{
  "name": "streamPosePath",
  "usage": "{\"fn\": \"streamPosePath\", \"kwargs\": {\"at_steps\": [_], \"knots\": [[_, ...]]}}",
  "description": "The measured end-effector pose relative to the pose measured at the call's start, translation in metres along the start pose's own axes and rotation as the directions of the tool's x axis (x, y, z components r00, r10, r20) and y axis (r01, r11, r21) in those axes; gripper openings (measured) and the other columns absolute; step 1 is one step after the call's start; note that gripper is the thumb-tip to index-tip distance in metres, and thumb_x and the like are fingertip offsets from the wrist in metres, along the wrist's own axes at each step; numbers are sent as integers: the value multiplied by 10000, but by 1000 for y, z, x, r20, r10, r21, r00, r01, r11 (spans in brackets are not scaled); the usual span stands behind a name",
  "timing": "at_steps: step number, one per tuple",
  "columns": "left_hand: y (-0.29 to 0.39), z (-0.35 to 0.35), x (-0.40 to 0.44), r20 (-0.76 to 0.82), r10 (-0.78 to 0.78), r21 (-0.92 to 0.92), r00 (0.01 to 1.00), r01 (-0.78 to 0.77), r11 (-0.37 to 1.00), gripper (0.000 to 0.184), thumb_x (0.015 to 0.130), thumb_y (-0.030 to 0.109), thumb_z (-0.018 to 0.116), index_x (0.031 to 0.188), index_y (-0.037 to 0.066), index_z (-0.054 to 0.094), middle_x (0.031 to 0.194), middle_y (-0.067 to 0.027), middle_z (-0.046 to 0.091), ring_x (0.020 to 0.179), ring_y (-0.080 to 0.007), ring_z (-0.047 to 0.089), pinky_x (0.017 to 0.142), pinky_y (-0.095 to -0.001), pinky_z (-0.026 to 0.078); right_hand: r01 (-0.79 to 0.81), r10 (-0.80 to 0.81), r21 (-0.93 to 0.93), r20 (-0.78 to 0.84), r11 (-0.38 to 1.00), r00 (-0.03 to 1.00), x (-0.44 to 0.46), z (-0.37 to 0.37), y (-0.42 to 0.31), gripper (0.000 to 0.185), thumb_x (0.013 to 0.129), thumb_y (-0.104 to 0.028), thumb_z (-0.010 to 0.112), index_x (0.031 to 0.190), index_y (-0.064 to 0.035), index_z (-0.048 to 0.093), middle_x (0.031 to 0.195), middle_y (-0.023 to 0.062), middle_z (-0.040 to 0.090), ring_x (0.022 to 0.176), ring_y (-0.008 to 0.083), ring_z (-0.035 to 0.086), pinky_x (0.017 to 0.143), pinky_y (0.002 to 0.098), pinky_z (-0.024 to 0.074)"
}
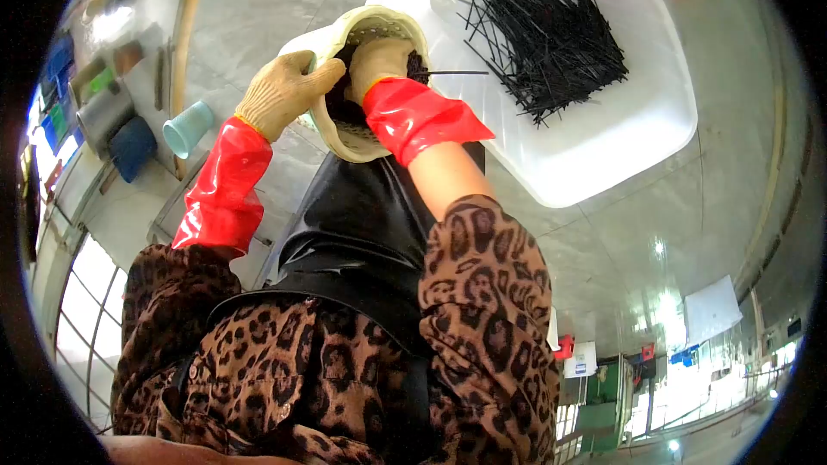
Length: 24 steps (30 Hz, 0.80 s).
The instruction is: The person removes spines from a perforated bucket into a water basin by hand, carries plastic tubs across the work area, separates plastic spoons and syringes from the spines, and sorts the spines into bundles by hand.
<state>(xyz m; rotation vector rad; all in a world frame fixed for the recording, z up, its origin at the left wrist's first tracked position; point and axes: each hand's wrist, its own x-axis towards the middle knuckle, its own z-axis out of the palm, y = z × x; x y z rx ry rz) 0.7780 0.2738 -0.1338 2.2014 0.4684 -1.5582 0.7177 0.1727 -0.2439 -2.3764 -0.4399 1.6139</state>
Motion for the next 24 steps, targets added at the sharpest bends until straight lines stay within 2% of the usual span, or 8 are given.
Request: {"fn": "streamPosePath", "kwargs": {"at_steps": [5, 10, 13, 15, 16, 18, 21, 24], "knots": [[7, 1, -1, 19, -42, -2, 999, 42, 999, 480, 698, 422, 477, 686, -49, 574, 614, -171, 556, 583, -239, 551, 577, -323, 428, -221, 198, -123, -177, 967, 964, -8, 18, -10, 336, 719, -312, 547, 994, -122, 582, 1019, 105, 566, 977, 220, 527, 751, 346, 432], [4, 2, -1, -11, -24, -13, 1000, 24, 1000, 505, 685, 456, 499, 694, -46, 553, 567, -148, 518, 562, -222, 540, 566, -319, 427, -24, 44, 86, -248, 996, 968, 7, 20, 7, 242, 738, -179, 520, 954, -93, 587, 927, 104, 596, 874, 219, 573, 699, 327, 457], [5, -1, -1, -15, 37, 42, 999, -37, 998, 495, 687, 451, 506, 696, -42, 559, 559, -136, 519, 561, -210, 540, 567, -319, 427, -84, 88, 116, -23, 990, 996, -22, -25, 25, 198, 754, -139, 488, 900, -75, 607, 830, 134, 612, 771, 253, 603, 647, 344, 477], [3, -5, 0, 41, 56, 42, 998, -58, 997, 487, 691, 449, 510, 687, -36, 563, 553, -121, 521, 539, -197, 534, 549, -312, 428, -623, 304, -504, -576, 598, 759, -8, 86, 40, 173, 762, -132, 480, 840, -67, 619, 788, 162, 612, 735, 285, 609, 622, 365, 490], [2, -5, 1, 53, 38, 17, 998, -39, 999, 507, 688, 456, 478, 697, -39, 588, 621, -186, 556, 592, -269, 546, 593, -346, 427, -204, 171, -119, -242, 972, 955, -49, 31, 75, 162, 759, -119, 475, 816, -64, 617, 791, 175, 607, 732, 301, 608, 617, 381, 494], [-4, -4, 1, 81, 29, -30, 996, -27, 999, 507, 689, 445, 470, 710, -46, 593, 624, -171, 566, 589, -251, 548, 587, -333, 427, -313, 307, -84, -77, 946, 949, -92, -39, 83, 152, 759, -74, 451, 703, -58, 590, 675, 120, 605, 658, 274, 617, 514, 379, 487], [-8, -8, -4, 93, 21, -71, 995, -15, 997, 505, 691, 432, 463, 720, -55, 594, 622, -159, 570, 586, -237, 548, 581, -325, 426, -182, 135, -91, -376, 979, 917, -136, -16, 143, 232, 694, -104, 523, 914, -66, 460, 799, 125, 550, 771, 297, 552, 668, 392, 454], [-6, -11, -3, 93, 66, -78, 994, -59, 995, 498, 693, 423, 461, 713, -57, 592, 617, -157, 568, 583, -233, 545, 575, -323, 425, -424, 394, -82, -248, 902, 885, -148, -29, 144, 538, 604, -192, 666, 1052, -60, 401, 994, 118, 503, 954, 261, 478, 812, 355, 393]]}}
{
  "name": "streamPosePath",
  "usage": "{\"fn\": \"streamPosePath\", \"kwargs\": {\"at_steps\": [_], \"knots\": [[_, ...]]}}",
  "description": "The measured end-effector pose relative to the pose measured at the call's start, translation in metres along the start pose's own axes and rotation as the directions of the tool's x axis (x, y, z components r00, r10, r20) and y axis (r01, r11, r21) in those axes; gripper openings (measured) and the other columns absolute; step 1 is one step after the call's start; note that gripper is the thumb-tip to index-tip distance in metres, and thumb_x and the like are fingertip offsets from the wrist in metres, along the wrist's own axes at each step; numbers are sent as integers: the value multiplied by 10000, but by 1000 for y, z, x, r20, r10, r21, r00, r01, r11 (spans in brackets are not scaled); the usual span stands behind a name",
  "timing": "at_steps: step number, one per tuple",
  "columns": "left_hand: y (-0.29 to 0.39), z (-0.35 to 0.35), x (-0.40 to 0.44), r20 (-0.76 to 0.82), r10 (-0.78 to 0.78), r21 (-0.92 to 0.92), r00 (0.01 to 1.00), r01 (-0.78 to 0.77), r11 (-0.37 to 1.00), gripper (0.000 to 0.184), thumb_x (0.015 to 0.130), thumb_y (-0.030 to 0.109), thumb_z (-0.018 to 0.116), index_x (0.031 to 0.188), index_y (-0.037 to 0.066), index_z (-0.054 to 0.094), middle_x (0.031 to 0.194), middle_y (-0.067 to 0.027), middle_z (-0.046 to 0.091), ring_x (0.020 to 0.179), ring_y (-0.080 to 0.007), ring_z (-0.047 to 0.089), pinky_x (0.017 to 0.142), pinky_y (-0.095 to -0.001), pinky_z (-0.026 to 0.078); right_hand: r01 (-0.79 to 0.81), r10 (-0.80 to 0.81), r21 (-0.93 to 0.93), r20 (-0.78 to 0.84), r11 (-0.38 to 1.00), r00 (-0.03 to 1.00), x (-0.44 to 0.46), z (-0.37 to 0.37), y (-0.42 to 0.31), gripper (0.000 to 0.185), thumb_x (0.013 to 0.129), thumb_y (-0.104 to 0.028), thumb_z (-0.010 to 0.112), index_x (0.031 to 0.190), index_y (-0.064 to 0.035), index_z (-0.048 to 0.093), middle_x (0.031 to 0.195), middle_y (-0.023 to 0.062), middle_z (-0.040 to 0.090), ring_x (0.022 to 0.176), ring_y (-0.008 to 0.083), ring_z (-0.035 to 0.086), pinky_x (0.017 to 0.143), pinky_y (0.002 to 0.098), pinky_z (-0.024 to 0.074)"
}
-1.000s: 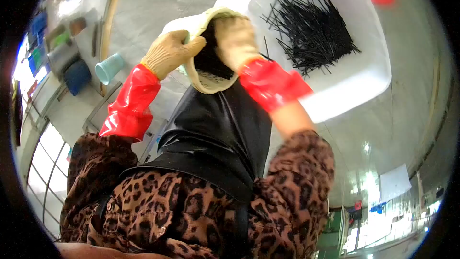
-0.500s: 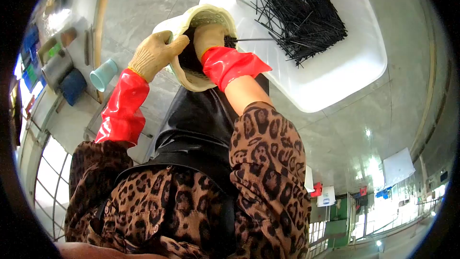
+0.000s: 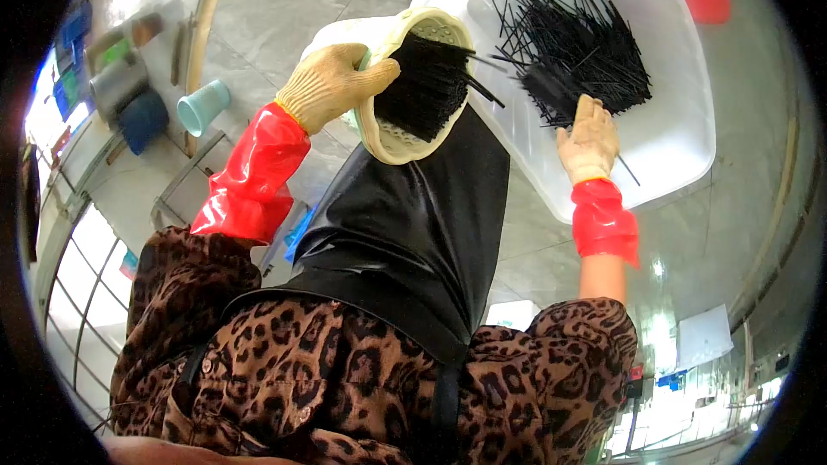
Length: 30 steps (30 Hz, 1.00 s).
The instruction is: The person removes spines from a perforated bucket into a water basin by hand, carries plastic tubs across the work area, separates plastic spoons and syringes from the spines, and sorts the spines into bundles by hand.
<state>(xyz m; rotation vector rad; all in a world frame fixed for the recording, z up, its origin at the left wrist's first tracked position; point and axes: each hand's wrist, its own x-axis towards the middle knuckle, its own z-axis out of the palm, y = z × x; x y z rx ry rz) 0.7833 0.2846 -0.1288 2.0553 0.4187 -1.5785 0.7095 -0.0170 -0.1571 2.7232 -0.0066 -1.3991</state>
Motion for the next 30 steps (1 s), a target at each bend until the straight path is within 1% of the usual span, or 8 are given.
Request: {"fn": "streamPosePath", "kwargs": {"at_steps": [5, 6, 8, 14, 25, 26, 28, 30], "knots": [[8, 5, 1, -35, 21, 18, 999, -20, 1000, 479, 694, 427, 476, 681, -39, 586, 606, -159, 559, 573, -236, 540, 573, -327, 424, 359, -316, 343, -177, 868, 932, 22, -15, -79, 515, 647, -248, 650, 1079, -53, 451, 1060, 114, 497, 1020, 278, 448, 851, 355, 375], [9, 6, -2, -71, 35, 49, 997, -31, 998, 476, 694, 431, 484, 671, -34, 583, 599, -158, 555, 570, -237, 539, 574, -330, 424, 541, -422, 275, -389, 795, 819, 32, 2, -98, 498, 641, -270, 656, 1055, -61, 474, 996, 105, 513, 966, 265, 474, 804, 363, 401], [12, 14, 1, -106, 22, 101, 994, -11, 995, 476, 690, 442, 502, 655, -27, 576, 592, -158, 553, 571, -238, 547, 580, -329, 428, 478, -447, 205, -182, 854, 876, 52, -2, -140, 568, 627, -428, 647, 998, -17, 521, 952, 121, 556, 881, 235, 534, 734, 329, 430], [27, 27, 5, -116, -38, 85, 993, 48, 995, 481, 690, 426, 480, 702, -45, 575, 588, -159, 540, 557, -238, 535, 557, -325, 427, 307, -392, 323, 244, 895, 887, 51, 39, -179, 365, 683, -363, 589, 940, -106, 611, 1002, 81, 582, 926, 235, 556, 731, 389, 441], [12, 18, 3, -51, -124, 36, 991, 126, 991, 490, 688, 440, 499, 692, -45, 570, 614, -165, 548, 581, -237, 539, 579, -322, 423, 240, -294, 242, 216, 940, 931, 51, 23, -148, 164, 747, -125, 487, 821, -65, 620, 841, 129, 615, 709, 226, 612, 561, 306, 475], [9, 18, 4, -54, -128, 30, 990, 130, 991, 490, 688, 440, 499, 692, -45, 570, 614, -165, 548, 581, -237, 539, 579, -322, 423, 322, -319, -90, 50, 942, 947, 37, 22, -137, 133, 721, -101, 516, 726, -104, 649, 701, 103, 624, 627, 192, 618, 500, 309, 482], [4, 17, 4, -81, -13, 22, 997, 14, 1000, 497, 686, 450, 520, 696, -44, 569, 567, -135, 528, 548, -199, 534, 537, -313, 419, 305, -321, -108, -205, 946, 925, 38, 74, -93, 160, 695, -67, 472, 603, -60, 602, 566, 132, 582, 539, 219, 605, 446, 326, 466], [-5, 18, 6, -87, 3, 50, 996, 1, 999, 518, 688, 459, 521, 730, -54, 581, 596, -145, 546, 571, -205, 552, 552, -312, 431, 171, -180, 128, 60, 977, 982, 23, 1, -56, 126, 733, -90, 462, 645, -63, 547, 609, 131, 574, 630, 285, 605, 528, 382, 482]]}}
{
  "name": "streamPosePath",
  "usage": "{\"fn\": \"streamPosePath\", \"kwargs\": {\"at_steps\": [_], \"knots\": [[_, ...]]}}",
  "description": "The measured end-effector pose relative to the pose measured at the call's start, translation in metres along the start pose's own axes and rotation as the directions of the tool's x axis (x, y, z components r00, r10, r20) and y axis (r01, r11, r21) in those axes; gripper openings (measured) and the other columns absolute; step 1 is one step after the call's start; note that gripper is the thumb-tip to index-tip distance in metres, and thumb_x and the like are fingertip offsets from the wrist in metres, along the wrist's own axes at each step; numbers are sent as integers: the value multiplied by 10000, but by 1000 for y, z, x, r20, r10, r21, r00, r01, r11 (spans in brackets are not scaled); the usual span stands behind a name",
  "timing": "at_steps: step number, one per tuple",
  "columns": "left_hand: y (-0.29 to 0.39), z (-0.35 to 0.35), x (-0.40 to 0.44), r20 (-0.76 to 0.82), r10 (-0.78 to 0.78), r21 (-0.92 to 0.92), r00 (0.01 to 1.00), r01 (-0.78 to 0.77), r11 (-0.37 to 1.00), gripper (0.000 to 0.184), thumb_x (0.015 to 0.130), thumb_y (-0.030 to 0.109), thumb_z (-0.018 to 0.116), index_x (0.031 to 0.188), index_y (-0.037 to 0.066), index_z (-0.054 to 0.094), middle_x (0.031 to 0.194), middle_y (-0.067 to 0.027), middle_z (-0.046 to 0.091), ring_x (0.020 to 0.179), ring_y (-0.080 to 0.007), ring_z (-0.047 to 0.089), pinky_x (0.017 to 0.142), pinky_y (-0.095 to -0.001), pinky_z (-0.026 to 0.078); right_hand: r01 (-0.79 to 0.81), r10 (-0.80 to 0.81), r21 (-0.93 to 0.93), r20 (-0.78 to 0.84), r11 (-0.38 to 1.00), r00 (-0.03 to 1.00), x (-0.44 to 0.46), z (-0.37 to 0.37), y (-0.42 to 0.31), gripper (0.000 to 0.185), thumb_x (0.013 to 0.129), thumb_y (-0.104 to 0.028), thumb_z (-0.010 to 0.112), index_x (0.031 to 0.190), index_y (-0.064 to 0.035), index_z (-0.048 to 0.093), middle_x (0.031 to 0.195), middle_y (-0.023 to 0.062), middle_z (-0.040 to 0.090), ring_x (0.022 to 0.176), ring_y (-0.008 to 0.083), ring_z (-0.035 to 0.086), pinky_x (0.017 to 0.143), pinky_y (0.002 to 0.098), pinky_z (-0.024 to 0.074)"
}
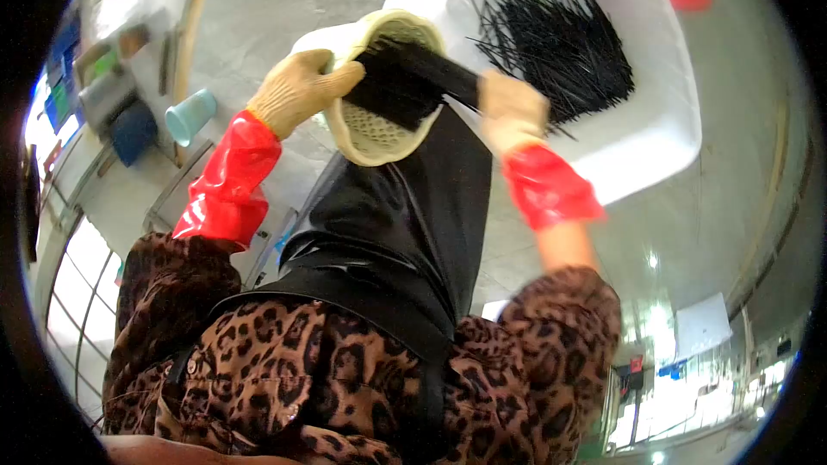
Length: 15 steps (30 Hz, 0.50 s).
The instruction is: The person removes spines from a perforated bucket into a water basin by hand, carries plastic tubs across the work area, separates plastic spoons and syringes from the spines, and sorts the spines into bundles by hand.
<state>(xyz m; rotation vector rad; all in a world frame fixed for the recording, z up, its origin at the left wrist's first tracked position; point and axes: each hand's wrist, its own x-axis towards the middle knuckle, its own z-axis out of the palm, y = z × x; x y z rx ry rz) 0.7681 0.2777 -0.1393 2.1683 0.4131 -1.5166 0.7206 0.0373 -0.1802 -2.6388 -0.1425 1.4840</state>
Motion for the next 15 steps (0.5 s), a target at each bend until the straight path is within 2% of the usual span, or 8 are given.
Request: {"fn": "streamPosePath", "kwargs": {"at_steps": [2, 3, 4, 5, 7, 9, 11, 15], "knots": [[0, -4, -2, 24, -11, -29, 1000, 11, 1000, 515, 691, 450, 511, 754, -55, 586, 607, -145, 551, 578, -203, 554, 555, -308, 434, 21, -35, -111, -133, 994, 991, -12, 17, 60, 136, 739, -113, 502, 873, -90, 492, 728, 128, 577, 708, 288, 586, 594, 389, 470], [0, -6, -4, 13, -19, -23, 1000, 20, 1000, 515, 691, 450, 511, 754, -55, 586, 607, -145, 551, 578, -203, 554, 555, -308, 434, 7, -14, -148, -45, 989, 999, -23, -1, 73, 195, 706, -126, 550, 876, -86, 463, 704, 118, 570, 690, 296, 576, 606, 391, 462], [2, -6, -5, 33, -12, -40, 999, 13, 999, 512, 692, 446, 509, 760, -56, 587, 608, -143, 552, 577, -202, 554, 552, -307, 435, -191, 206, -172, 75, 966, 976, -23, -1, 87, 319, 673, -152, 598, 938, -61, 445, 800, 129, 564, 795, 286, 558, 675, 384, 446], [4, -8, -5, 53, -3, -57, 999, 6, 998, 510, 693, 442, 507, 766, -56, 587, 608, -141, 552, 577, -200, 554, 550, -306, 436, -153, 139, -150, -101, 977, 985, -35, -5, 87, 392, 666, -168, 609, 1001, -52, 442, 925, 140, 536, 899, 273, 515, 742, 368, 424], [7, -10, -5, 67, 4, -60, 998, 0, 998, 506, 694, 435, 510, 769, -59, 587, 608, -140, 554, 570, -199, 554, 545, -307, 439, -163, 149, -102, -124, 981, 981, -32, -9, 87, 413, 657, -182, 613, 1014, -44, 459, 995, 137, 508, 949, 262, 481, 789, 358, 402], [13, -7, -4, 54, -12, -76, 998, 16, 997, 499, 696, 428, 516, 771, -60, 588, 610, -140, 556, 558, -199, 551, 544, -305, 439, 130, -159, -97, -425, 987, 891, -22, -7, 56, 397, 637, -191, 624, 975, -39, 481, 978, 119, 521, 925, 260, 493, 777, 351, 411], [21, -7, -5, 68, -36, -23, 997, 38, 999, 501, 693, 431, 500, 748, -60, 587, 619, -157, 558, 578, -221, 550, 569, -316, 434, 312, -260, 23, -497, 950, 828, 1, 3, 16, 443, 609, -207, 646, 984, -35, 483, 954, 111, 529, 906, 257, 502, 763, 347, 417], [32, -6, -12, -7, -6, 25, 1000, 7, 1000, 482, 701, 423, 497, 704, -52, 582, 619, -174, 556, 587, -239, 547, 585, -330, 428, 242, -227, 165, -109, 956, 968, 40, 12, -71, 508, 637, -358, 652, 1024, -55, 524, 937, 99, 573, 851, 246, 554, 706, 315, 436]]}}
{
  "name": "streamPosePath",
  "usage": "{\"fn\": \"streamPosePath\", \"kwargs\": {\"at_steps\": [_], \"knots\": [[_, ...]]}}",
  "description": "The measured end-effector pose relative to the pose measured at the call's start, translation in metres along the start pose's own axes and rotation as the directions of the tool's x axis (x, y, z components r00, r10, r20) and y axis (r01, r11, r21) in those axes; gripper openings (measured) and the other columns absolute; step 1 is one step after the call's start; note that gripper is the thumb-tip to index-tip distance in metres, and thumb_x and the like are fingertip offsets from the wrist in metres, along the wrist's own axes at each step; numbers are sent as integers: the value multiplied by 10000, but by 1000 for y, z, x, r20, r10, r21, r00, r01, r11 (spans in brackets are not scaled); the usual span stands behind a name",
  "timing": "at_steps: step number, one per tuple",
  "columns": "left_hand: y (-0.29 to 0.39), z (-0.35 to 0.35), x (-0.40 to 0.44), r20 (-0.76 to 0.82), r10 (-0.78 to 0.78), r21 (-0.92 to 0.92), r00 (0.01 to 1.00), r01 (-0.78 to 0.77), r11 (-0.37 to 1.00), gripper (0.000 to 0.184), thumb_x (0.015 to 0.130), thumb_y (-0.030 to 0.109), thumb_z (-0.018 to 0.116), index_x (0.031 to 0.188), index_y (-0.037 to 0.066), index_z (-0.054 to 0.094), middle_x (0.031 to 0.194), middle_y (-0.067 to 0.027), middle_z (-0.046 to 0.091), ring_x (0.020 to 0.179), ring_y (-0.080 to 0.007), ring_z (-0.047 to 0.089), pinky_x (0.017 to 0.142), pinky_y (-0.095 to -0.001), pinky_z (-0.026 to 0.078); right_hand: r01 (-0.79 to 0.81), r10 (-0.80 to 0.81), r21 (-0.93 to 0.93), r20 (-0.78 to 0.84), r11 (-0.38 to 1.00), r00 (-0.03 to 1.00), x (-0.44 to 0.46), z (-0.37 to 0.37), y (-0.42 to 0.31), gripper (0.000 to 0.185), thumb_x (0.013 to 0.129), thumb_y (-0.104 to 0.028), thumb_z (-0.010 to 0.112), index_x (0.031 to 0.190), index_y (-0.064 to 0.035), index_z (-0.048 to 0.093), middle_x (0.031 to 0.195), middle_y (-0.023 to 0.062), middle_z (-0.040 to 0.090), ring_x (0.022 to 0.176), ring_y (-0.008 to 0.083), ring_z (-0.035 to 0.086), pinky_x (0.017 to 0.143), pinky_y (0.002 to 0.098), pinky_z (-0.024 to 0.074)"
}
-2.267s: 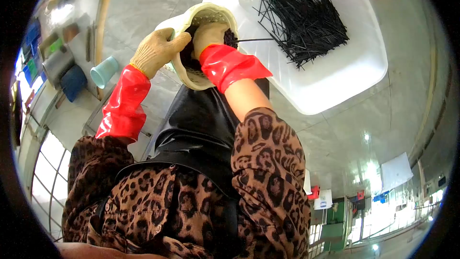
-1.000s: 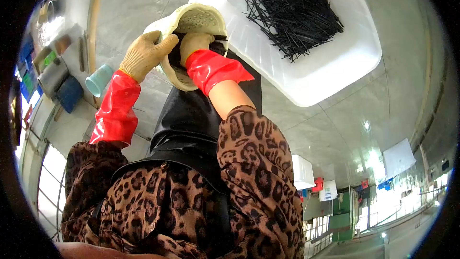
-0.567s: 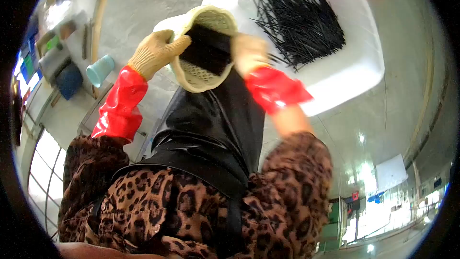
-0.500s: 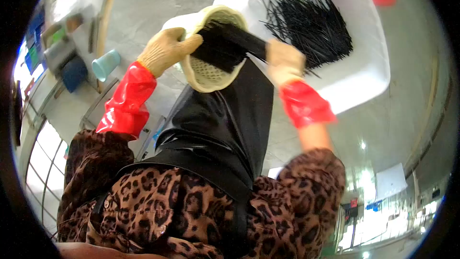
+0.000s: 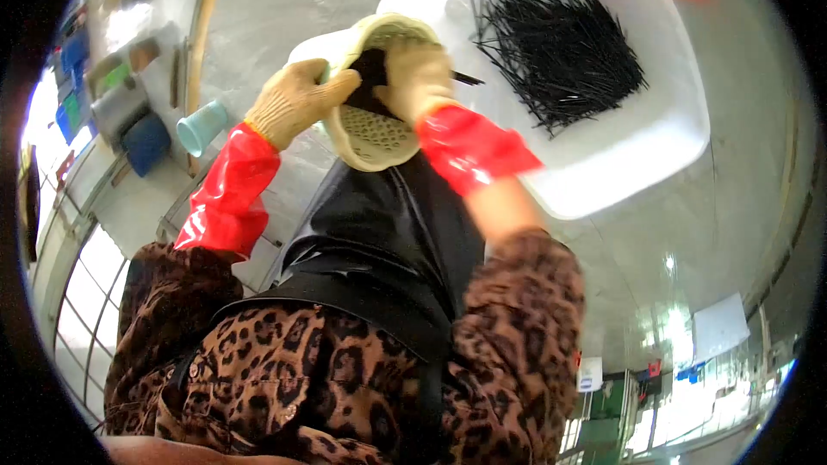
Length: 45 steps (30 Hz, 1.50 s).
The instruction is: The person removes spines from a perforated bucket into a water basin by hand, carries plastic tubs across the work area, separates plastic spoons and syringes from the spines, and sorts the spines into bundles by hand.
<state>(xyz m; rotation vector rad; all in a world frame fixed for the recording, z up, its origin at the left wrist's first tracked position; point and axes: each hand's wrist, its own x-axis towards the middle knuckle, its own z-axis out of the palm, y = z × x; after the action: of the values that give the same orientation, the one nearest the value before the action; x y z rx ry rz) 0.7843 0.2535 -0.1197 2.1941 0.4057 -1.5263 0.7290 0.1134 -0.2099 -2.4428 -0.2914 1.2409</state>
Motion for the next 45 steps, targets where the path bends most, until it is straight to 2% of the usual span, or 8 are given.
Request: {"fn": "streamPosePath", "kwargs": {"at_steps": [17, 20, 22, 25, 32, 36, 40, 45], "knots": [[-1, 1, 12, 24, -112, 17, 993, 111, 994, 483, 691, 420, 508, 719, -58, 573, 605, -168, 549, 566, -220, 541, 562, -320, 429, -201, 216, -78, 401, 976, 890, -5, 25, 8, 168, 742, -116, 505, 834, -67, 637, 861, 148, 617, 785, 219, 610, 664, 343, 472], [-6, 3, 6, 39, -126, -36, 991, 128, 991, 491, 694, 424, 506, 736, -61, 574, 621, -164, 556, 592, -220, 546, 581, -321, 429, -28, 2, -159, -162, 987, 987, -57, 14, 64, 165, 724, -84, 485, 592, -30, 566, 596, 96, 586, 504, 222, 570, 422, 316, 436], [-14, -2, 7, 43, -127, -68, 991, 130, 989, 502, 696, 431, 503, 750, -64, 574, 635, -161, 558, 607, -222, 548, 594, -321, 427, -196, 199, -214, -6, 957, 980, -73, -3, 95, 160, 728, -105, 465, 619, -45, 567, 559, 103, 558, 488, 283, 549, 434, 375, 442], [-15, -10, 4, 42, -122, -36, 992, 123, 992, 517, 696, 443, 494, 761, -63, 575, 644, -159, 559, 605, -226, 545, 597, -319, 426, -422, 493, -338, 163, 841, 854, -113, -30, 137, 483, 679, -124, 555, 1138, -63, 416, 1110, 137, 472, 1011, 280, 462, 874, 351, 364], [-7, -14, 0, 38, -83, -31, 996, 84, 996, 520, 690, 453, 497, 727, -60, 577, 624, -161, 555, 591, -222, 541, 573, -322, 424, -3, 20, 66, -255, 998, 967, -58, 3, 62, 306, 689, -84, 523, 995, -80, 506, 944, 105, 544, 874, 253, 522, 729, 354, 438], [5, -11, 1, 25, -27, 30, 999, 26, 999, 496, 689, 447, 506, 667, -46, 566, 606, -178, 548, 578, -227, 538, 563, -334, 425, 157, -159, -21, -152, 987, 976, 1, 6, -10, 190, 744, -122, 471, 883, -55, 582, 893, 130, 574, 850, 245, 551, 712, 346, 449], [23, -1, 2, -17, -3, 90, 1000, 4, 996, 475, 693, 431, 523, 650, -42, 556, 570, -174, 539, 539, -246, 541, 538, -338, 429, 2, 2, 127, -35, 992, 999, 105, 0, -26, 205, 745, -144, 484, 885, -67, 613, 961, 121, 580, 868, 242, 561, 734, 347, 453], [26, 9, 0, -12, 48, 132, 999, -46, 990, 445, 682, 405, 526, 646, -37, 558, 559, -176, 537, 522, -247, 542, 529, -343, 430, 0, 31, 223, -136, 975, 990, -66, 47, -10, 196, 747, -150, 485, 867, -81, 624, 955, 106, 589, 867, 239, 567, 739, 346, 452]]}}
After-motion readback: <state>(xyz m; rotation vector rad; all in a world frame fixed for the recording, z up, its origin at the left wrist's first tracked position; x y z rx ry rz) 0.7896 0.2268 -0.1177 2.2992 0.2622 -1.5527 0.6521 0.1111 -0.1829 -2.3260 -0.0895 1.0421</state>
